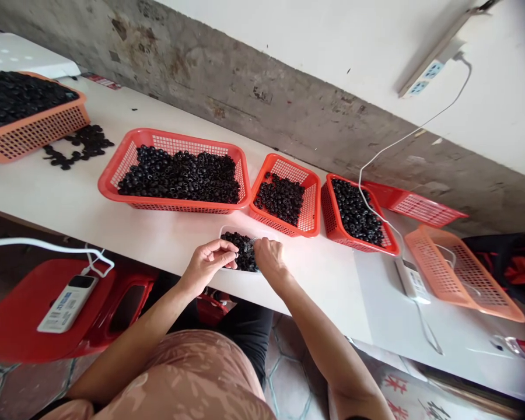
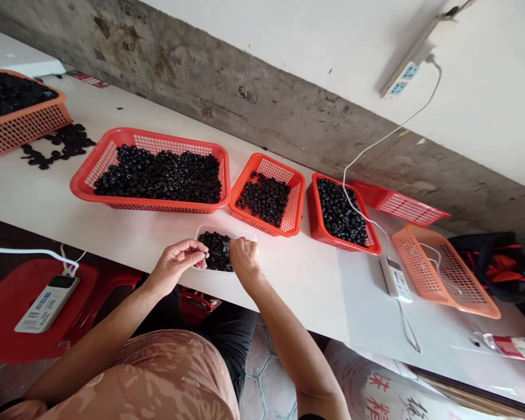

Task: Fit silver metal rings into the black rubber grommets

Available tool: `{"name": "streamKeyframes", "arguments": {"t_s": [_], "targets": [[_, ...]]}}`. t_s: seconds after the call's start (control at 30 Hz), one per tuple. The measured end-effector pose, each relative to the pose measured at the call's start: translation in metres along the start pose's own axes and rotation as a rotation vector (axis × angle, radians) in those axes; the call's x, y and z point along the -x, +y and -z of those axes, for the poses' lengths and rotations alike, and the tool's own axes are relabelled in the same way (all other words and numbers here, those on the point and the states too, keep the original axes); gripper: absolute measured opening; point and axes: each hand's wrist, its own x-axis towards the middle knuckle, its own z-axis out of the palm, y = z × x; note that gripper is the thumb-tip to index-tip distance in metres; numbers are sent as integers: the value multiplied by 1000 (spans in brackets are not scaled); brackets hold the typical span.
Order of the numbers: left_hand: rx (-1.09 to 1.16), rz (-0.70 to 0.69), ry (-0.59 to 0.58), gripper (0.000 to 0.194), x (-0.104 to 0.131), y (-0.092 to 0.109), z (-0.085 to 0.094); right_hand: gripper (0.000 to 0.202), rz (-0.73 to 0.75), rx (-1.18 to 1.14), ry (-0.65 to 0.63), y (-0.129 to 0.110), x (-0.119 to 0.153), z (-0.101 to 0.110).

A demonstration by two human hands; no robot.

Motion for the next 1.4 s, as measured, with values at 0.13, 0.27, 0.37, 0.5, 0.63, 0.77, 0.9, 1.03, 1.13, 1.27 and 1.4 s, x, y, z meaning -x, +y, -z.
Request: {"name": "streamKeyframes", "arguments": {"t_s": [0.13,0.27,0.37,0.5,0.63,0.77,0.9,1.03,1.13,1.27,1.4], "targets": [[-2,15,1,23,1,-1,0,22,-47,-69,37,3,-5,2],[4,17,-6,25,1,-3,1,18,-19,-186,114,11,4,16],[10,46,13,27,0,-3,-1,18,134,-369,237,13,24,28],[32,102,56,29,-1,-3,-8,12,423,-622,530,6,47,38],[65,107,72,30,-1,-1,-12,16,613,-421,633,-1,53,40],[59,109,59,28,1,1,-10,26,693,-406,621,0,50,39],[54,110,28,28,1,3,-7,23,664,-567,565,3,47,38],[69,125,5,27,2,4,-7,20,623,-746,522,4,49,37],[89,131,-16,27,1,4,-7,23,626,-854,475,4,51,37],[112,149,-57,26,1,3,-6,25,625,-942,468,3,53,37],[146,178,-81,29,1,2,-5,20,616,-1011,474,-1,54,35]]}}
